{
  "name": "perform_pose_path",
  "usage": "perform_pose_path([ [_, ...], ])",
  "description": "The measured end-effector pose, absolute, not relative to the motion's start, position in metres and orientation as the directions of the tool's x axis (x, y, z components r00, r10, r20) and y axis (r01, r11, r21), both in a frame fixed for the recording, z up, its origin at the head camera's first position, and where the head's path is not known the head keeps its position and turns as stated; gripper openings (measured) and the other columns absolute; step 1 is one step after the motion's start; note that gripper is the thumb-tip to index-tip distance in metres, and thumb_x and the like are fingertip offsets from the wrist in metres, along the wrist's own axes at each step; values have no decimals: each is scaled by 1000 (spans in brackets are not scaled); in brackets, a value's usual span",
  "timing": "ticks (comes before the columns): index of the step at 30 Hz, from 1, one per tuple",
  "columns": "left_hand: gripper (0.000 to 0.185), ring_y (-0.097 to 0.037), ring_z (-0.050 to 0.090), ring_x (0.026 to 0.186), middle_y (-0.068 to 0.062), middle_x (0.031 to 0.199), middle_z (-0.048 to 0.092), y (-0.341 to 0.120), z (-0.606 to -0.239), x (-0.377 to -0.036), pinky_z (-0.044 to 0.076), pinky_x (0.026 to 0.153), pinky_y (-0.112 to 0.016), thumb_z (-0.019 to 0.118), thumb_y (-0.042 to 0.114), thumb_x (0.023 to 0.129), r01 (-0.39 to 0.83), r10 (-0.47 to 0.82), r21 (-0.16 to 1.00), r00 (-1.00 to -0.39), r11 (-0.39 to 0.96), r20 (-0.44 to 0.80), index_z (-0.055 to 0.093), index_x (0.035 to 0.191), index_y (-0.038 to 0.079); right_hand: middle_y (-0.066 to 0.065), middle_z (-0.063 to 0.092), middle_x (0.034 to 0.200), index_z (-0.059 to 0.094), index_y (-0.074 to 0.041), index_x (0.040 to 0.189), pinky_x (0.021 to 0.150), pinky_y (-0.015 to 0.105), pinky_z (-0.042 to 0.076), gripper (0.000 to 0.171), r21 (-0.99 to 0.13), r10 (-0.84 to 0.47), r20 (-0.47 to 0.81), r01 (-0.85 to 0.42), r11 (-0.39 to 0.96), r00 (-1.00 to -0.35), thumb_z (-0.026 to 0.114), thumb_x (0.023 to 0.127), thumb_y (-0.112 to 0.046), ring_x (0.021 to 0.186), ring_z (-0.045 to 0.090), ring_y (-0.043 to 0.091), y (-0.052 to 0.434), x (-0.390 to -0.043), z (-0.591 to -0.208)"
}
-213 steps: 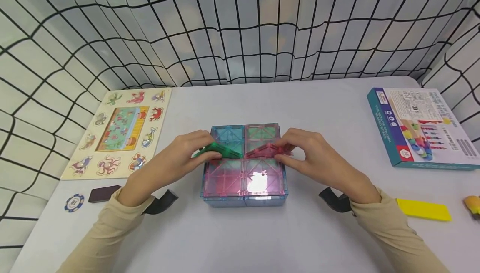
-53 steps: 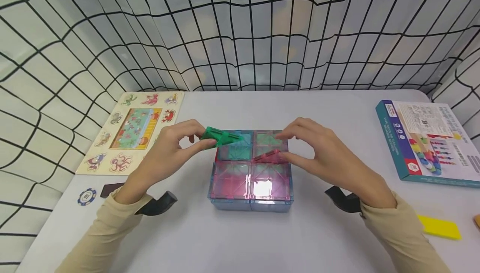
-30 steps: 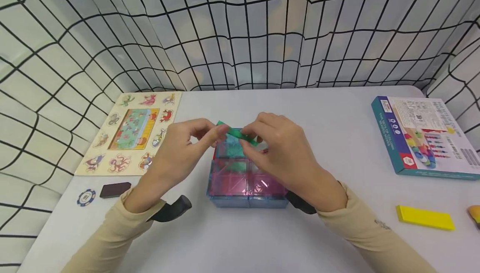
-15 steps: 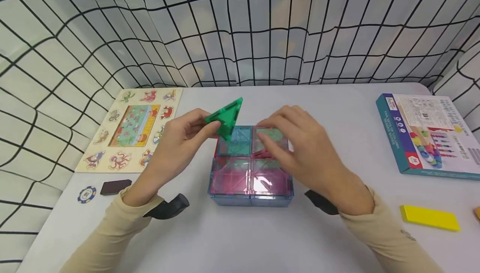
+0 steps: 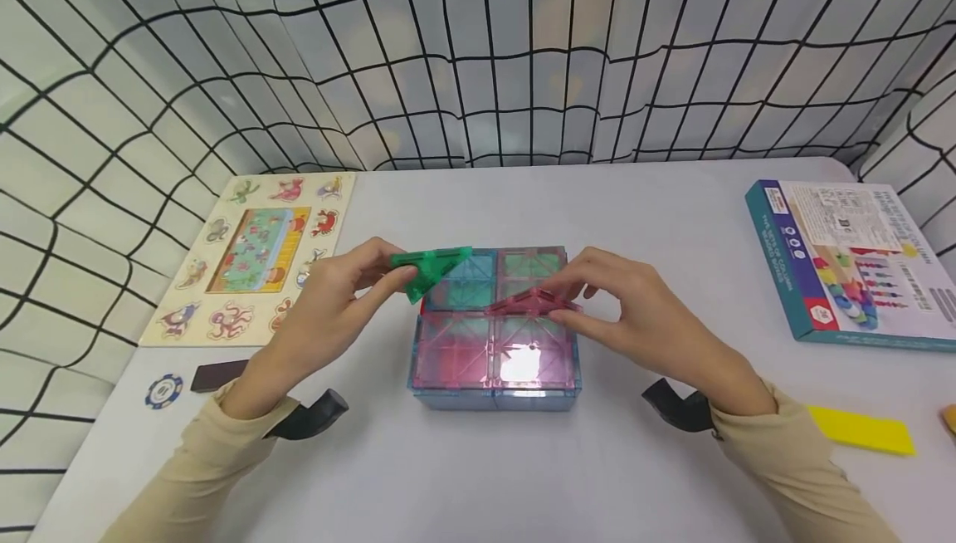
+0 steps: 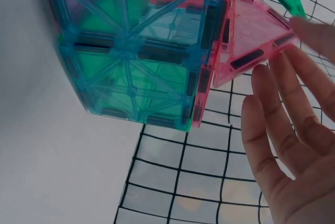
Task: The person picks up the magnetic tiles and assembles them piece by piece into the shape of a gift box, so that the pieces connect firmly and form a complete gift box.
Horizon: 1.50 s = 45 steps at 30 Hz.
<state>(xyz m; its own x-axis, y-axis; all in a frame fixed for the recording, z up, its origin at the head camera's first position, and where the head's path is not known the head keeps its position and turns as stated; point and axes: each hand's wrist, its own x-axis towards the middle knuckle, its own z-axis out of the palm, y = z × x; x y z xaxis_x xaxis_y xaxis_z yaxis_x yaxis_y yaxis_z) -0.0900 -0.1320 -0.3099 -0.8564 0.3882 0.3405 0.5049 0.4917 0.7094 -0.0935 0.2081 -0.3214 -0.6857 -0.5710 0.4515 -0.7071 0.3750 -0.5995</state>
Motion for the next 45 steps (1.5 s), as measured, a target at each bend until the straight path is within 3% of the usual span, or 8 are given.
perform_pose_path([
  [11,11,-16,74,88,-3,93,76,-129,-310,-90,60,82,-37,70,7,101,529,392,696,-843,486,367,69,110,2,-10,71,100,77,-15,108,81,14,50,44,-582,-557,465,-712,393,-688,87,74,12,88,63,9,205,-96,-327],
  [17,9,-14,72,87,-2,95,75,-133,-313,-91,60,78,-34,72,5,99,605,466,606,-792,517,393,70,107,3,-12,71,99,77,-13,108,83,12,52,42,-565,-570,458,-718,406,-682,87,75,12,87,67,5,202,-97,-330],
  [27,13,-12,65,85,-2,100,71,-132,-316,-89,58,74,-27,75,4,96,683,588,526,-720,506,369,72,109,2,-12,68,100,74,-14,106,82,15,56,40,-518,-590,424,-719,464,-687,86,78,11,91,69,9,210,-95,-327],
  [45,9,-12,60,84,-4,96,69,-128,-321,-98,54,72,-27,73,3,97,678,603,559,-715,477,353,70,106,1,-15,71,98,75,-16,105,86,10,52,40,-524,-546,399,-672,523,-737,87,77,10,91,71,7,216,-90,-322],
])
